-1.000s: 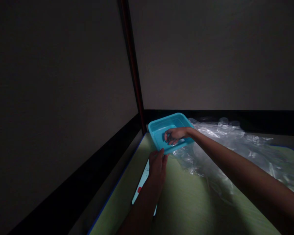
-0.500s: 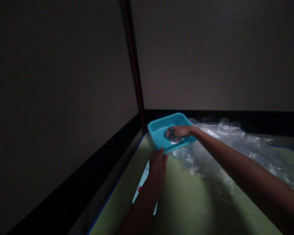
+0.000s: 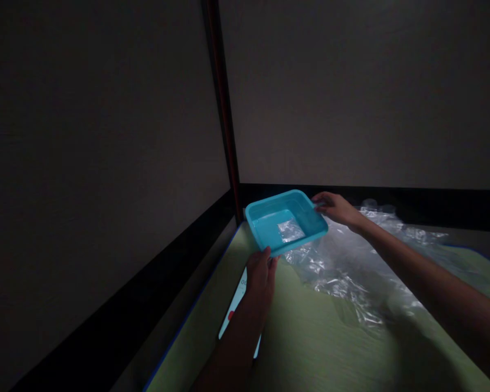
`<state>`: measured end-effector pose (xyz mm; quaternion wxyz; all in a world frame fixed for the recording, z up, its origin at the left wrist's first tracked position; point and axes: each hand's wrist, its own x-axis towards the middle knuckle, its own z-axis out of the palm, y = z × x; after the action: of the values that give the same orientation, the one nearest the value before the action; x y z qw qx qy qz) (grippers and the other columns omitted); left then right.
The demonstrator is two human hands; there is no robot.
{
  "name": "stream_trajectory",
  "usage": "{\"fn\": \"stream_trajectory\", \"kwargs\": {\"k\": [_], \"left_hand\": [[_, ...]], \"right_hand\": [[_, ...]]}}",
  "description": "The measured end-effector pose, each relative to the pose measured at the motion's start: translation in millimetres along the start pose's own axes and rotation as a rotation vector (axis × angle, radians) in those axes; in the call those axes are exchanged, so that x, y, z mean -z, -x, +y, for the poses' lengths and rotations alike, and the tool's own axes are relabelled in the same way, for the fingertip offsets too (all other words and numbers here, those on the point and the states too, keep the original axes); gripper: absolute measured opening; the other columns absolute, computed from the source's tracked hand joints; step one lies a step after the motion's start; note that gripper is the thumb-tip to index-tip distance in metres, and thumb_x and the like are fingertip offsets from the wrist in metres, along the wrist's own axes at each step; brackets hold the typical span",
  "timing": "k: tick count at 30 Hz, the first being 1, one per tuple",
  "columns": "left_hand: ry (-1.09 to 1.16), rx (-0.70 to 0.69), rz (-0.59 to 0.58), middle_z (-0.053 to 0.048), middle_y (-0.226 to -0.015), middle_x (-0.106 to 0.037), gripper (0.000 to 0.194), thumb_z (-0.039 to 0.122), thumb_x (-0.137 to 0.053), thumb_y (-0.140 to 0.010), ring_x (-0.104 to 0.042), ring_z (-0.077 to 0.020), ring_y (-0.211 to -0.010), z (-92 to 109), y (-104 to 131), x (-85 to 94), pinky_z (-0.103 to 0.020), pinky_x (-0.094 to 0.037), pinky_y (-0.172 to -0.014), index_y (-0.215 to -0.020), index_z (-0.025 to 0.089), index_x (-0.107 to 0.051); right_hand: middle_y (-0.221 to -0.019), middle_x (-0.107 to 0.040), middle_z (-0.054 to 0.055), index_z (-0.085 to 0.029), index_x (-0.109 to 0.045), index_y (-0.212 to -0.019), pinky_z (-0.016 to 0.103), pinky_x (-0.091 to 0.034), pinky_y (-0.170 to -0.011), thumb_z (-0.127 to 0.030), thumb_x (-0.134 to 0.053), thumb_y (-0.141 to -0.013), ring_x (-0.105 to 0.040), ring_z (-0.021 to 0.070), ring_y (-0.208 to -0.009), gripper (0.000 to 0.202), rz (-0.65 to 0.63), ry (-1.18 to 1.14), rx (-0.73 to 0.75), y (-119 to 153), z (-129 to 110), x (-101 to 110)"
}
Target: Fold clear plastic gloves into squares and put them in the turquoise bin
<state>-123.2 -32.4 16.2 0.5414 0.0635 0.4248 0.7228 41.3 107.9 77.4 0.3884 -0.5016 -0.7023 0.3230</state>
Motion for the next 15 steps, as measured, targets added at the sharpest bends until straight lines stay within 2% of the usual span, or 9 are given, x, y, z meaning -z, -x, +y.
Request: {"fn": "stream_trajectory", "kwargs": {"k": [4,8,12,15], "left_hand": [[-0.003,-0.001,-0.004,0.0,-0.058,-0.059,0.026,0.002,-0.053,-0.08,-0.06,-0.0064,-0.054,1,0,0.5,-0.014,-0.05,-0.06,-0.057,0.015,-0.051],[-0.003,-0.024,-0.01,-0.001,-0.058,-0.06,0.025,0.004,-0.053,-0.081,-0.061,-0.0073,-0.056,1,0,1.1,-0.014,-0.05,-0.059,-0.059,0.015,-0.052],[0.007,-0.07,0.001,0.0,-0.06,-0.059,0.024,0.005,-0.053,-0.082,-0.063,-0.0082,-0.061,2,2,0.6,-0.016,-0.052,-0.065,-0.061,0.016,-0.05],[0.026,-0.109,-0.001,0.001,-0.064,-0.059,0.025,0.004,-0.053,-0.082,-0.064,-0.0083,-0.064,3,3,-0.3,-0.019,-0.052,-0.074,-0.061,0.017,-0.048]], "right_hand": [[-0.081,-0.066,0.006,-0.016,-0.059,-0.087,0.032,-0.052,-0.063,-0.011,-0.061,-0.068,-0.063,0.02,-0.073,0.02,-0.056,-0.001,-0.114,15,12,-5],[-0.073,-0.065,0.002,-0.018,-0.059,-0.093,0.028,-0.053,-0.061,-0.01,-0.058,-0.072,-0.063,0.0168,-0.068,0.022,-0.111,-0.037,-0.181,25,12,-11],[-0.081,-0.065,0.003,-0.017,-0.058,-0.096,0.026,-0.053,-0.064,-0.01,-0.054,-0.08,-0.063,0.0143,-0.07,0.018,-0.143,-0.081,-0.231,30,7,-17],[-0.095,-0.063,0.004,-0.015,-0.057,-0.103,0.03,-0.053,-0.067,-0.021,-0.054,-0.087,-0.062,0.0142,-0.077,0.018,-0.18,-0.096,-0.262,31,2,-23]]}}
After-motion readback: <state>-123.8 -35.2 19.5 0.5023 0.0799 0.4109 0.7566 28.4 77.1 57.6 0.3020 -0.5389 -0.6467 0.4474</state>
